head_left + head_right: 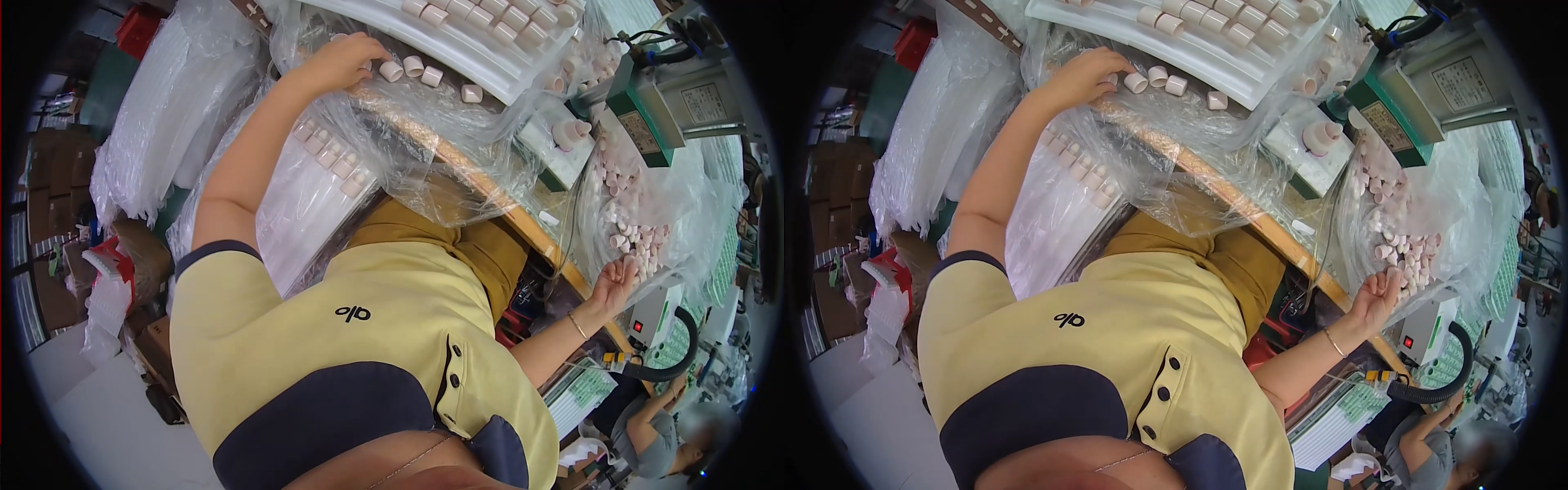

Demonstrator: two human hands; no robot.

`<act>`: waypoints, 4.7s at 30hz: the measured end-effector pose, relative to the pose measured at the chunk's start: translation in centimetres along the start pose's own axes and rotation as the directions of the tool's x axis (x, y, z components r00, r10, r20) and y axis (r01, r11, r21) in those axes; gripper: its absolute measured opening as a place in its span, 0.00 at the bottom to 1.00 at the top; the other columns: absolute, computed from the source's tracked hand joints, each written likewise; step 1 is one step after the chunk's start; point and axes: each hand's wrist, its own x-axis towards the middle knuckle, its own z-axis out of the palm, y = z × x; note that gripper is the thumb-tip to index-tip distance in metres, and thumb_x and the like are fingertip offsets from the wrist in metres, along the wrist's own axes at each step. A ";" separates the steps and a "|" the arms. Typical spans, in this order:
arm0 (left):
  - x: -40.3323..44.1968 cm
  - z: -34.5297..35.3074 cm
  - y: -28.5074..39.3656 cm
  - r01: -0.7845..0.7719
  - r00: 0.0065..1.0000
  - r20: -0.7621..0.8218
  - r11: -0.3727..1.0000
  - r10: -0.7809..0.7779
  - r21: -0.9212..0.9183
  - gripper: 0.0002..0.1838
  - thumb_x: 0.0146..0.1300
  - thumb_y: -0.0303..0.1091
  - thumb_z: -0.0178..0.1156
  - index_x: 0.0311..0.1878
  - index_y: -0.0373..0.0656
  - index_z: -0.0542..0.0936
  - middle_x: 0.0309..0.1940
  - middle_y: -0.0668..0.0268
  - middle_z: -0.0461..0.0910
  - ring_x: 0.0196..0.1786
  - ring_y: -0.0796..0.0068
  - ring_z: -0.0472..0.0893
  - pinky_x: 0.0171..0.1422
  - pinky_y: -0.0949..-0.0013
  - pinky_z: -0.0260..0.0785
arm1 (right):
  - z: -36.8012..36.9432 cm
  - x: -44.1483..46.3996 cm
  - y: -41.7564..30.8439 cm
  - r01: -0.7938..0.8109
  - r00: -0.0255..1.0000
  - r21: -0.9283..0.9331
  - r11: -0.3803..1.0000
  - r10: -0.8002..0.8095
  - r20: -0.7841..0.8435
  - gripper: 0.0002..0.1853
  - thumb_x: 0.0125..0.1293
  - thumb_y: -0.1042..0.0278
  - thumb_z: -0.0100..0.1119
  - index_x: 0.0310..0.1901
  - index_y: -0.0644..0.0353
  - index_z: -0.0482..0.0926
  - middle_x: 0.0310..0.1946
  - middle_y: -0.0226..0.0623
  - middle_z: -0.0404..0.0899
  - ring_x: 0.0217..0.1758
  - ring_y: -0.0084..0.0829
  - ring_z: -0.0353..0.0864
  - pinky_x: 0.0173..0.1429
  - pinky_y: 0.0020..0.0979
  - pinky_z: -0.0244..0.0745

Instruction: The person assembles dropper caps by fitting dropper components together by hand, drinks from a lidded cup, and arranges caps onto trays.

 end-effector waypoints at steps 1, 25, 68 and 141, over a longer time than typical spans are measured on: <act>0.5 0.0 -0.1 -0.005 1.000 0.004 1.000 0.005 0.000 0.18 0.53 0.22 0.62 0.49 0.42 0.79 0.48 0.61 0.79 0.53 0.56 0.76 0.57 0.60 0.70 | 3.3 -0.9 0.6 0.037 0.971 -0.204 0.978 -0.083 -0.223 0.14 0.69 0.75 0.56 0.54 0.65 0.69 0.39 0.35 0.79 0.26 0.16 0.67 0.27 0.17 0.63; 5.8 3.3 17.7 0.204 0.978 0.198 0.104 -0.066 -0.973 0.28 0.52 0.19 0.69 0.58 0.37 0.74 0.49 0.65 0.80 0.48 0.80 0.79 0.49 0.77 0.74 | 23.0 -4.7 10.5 0.421 0.893 -0.760 0.495 -0.082 0.442 0.14 0.55 0.77 0.70 0.45 0.62 0.82 0.38 0.34 0.83 0.40 0.24 0.80 0.41 0.24 0.76; 12.1 7.3 27.8 -0.280 0.895 -0.406 0.478 -0.183 -0.832 0.23 0.50 0.28 0.73 0.50 0.38 0.78 0.51 0.57 0.77 0.49 0.61 0.81 0.53 0.65 0.76 | 19.1 -0.6 6.7 -0.053 0.995 -0.674 0.737 0.099 0.030 0.12 0.59 0.70 0.68 0.42 0.68 0.84 0.24 0.31 0.83 0.19 0.14 0.75 0.23 0.17 0.68; 7.7 7.4 26.4 0.335 0.927 0.369 -0.302 -0.063 -0.893 0.20 0.69 0.33 0.57 0.62 0.42 0.73 0.39 0.72 0.78 0.32 0.89 0.73 0.26 0.85 0.66 | 20.7 -4.3 8.8 0.614 0.763 -0.765 0.194 -0.396 0.512 0.15 0.53 0.78 0.69 0.44 0.62 0.80 0.39 0.42 0.80 0.37 0.40 0.82 0.38 0.33 0.78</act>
